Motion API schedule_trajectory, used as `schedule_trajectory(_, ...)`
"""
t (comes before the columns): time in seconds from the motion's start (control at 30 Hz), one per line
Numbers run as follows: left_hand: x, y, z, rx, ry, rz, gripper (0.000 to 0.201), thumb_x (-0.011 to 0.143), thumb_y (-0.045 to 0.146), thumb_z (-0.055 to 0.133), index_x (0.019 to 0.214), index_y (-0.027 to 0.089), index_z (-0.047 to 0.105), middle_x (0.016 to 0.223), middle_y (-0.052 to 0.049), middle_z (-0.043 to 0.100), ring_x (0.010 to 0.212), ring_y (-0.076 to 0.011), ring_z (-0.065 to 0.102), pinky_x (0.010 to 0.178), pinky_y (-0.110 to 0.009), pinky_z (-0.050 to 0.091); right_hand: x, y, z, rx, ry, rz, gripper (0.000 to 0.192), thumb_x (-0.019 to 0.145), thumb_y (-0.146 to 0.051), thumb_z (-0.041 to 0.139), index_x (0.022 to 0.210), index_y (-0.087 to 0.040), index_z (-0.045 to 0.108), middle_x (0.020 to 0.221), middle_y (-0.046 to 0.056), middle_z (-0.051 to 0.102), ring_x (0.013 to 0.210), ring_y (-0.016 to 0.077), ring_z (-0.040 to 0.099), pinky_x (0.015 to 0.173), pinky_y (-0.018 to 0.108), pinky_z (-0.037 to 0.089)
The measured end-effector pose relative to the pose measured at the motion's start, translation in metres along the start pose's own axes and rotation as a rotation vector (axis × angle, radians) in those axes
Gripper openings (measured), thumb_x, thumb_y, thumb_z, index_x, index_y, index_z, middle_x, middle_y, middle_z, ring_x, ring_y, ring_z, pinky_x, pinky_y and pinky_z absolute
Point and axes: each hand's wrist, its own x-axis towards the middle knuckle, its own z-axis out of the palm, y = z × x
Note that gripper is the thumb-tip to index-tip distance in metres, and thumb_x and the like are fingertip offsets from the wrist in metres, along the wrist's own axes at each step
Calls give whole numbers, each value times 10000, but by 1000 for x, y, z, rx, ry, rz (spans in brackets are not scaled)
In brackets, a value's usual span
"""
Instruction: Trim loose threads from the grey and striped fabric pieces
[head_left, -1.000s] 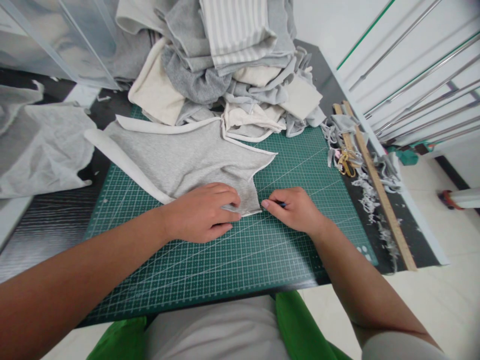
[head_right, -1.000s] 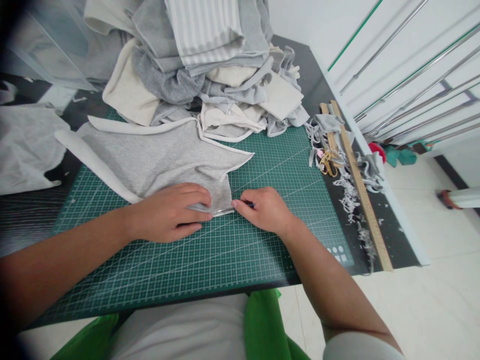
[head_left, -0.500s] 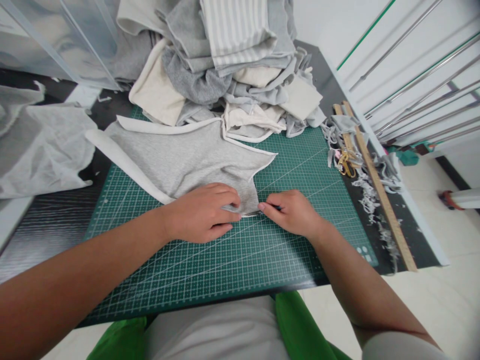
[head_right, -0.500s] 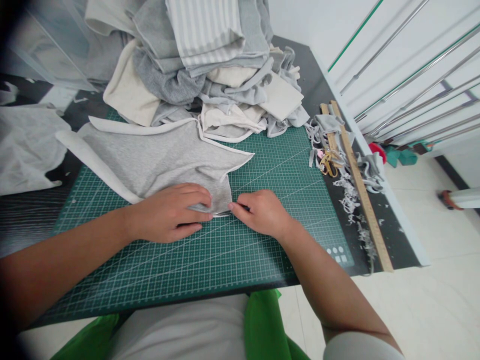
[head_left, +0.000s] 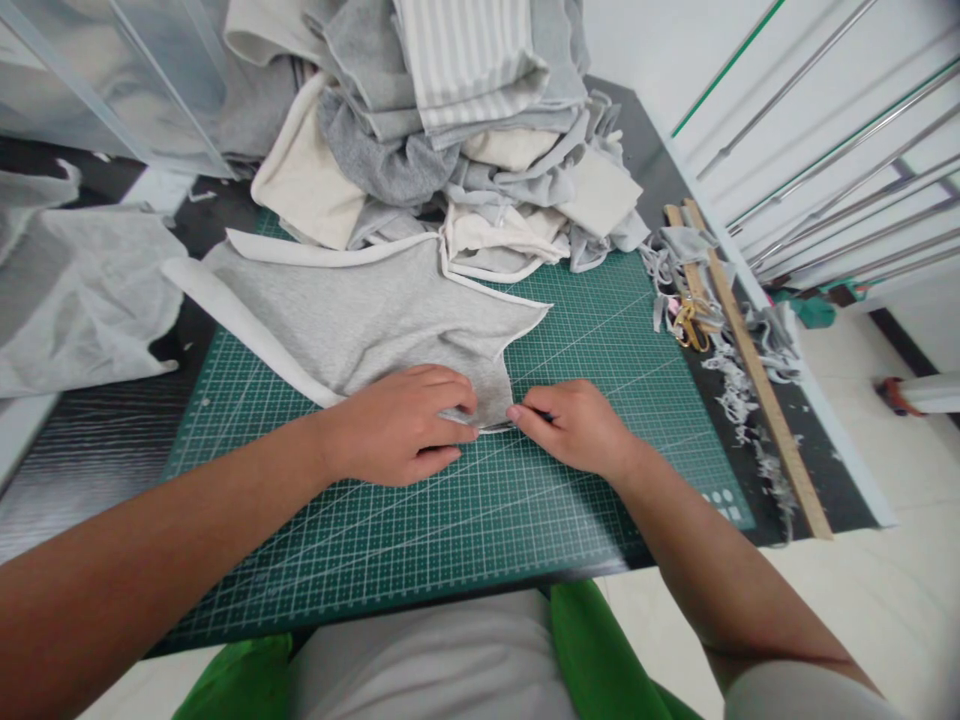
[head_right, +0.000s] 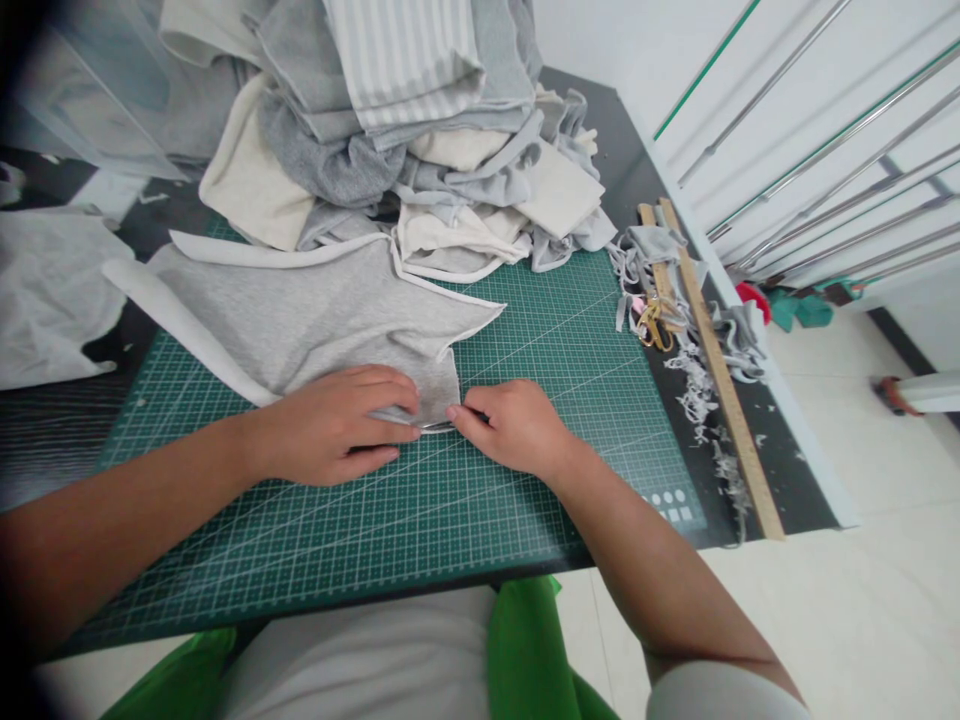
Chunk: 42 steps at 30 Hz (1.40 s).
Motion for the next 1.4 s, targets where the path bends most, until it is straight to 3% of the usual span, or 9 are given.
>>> schedule_trajectory(0.3, -1, -1, -1, -41, 62, -16, 195, 879, 271, 566, 1015, 214, 695, 1069, -72, 618, 1038, -220, 562, 934, -418, 461, -1, 1, -3, 15, -19, 15, 426, 939, -414, 451, 587, -182, 516, 524, -18, 497, 507, 92, 442, 545, 264, 238)
schedule_trajectory(0.8, 0, -2, -2, -25, 41, -13, 191, 886, 275, 557, 997, 217, 702, 1078, -71, 613, 1044, -223, 549, 935, -424, 455, 2, -2, -2, -38, -38, 61, 445, 943, -442, 433, 591, -183, 517, 533, -17, 507, 521, 96, 441, 557, 271, 236)
schedule_trajectory(1.13, 0, -1, -1, -22, 39, -17, 183, 880, 271, 565, 993, 221, 700, 1077, -69, 615, 1038, -219, 550, 929, -421, 458, 0, -5, 2, 60, -19, 167, 340, 870, -448, 564, 651, -195, 627, 590, -10, 617, 545, 105, 513, 556, 257, 264)
schedule_trajectory(1.4, -1, -1, 0, -11, 52, -14, 177, 873, 271, 574, 985, 228, 704, 1071, -67, 619, 1039, -221, 556, 928, -419, 461, 0, -8, 1, 45, -22, 217, 345, 859, -458, 583, 632, -204, 636, 568, -15, 612, 525, 103, 495, 541, 258, 257)
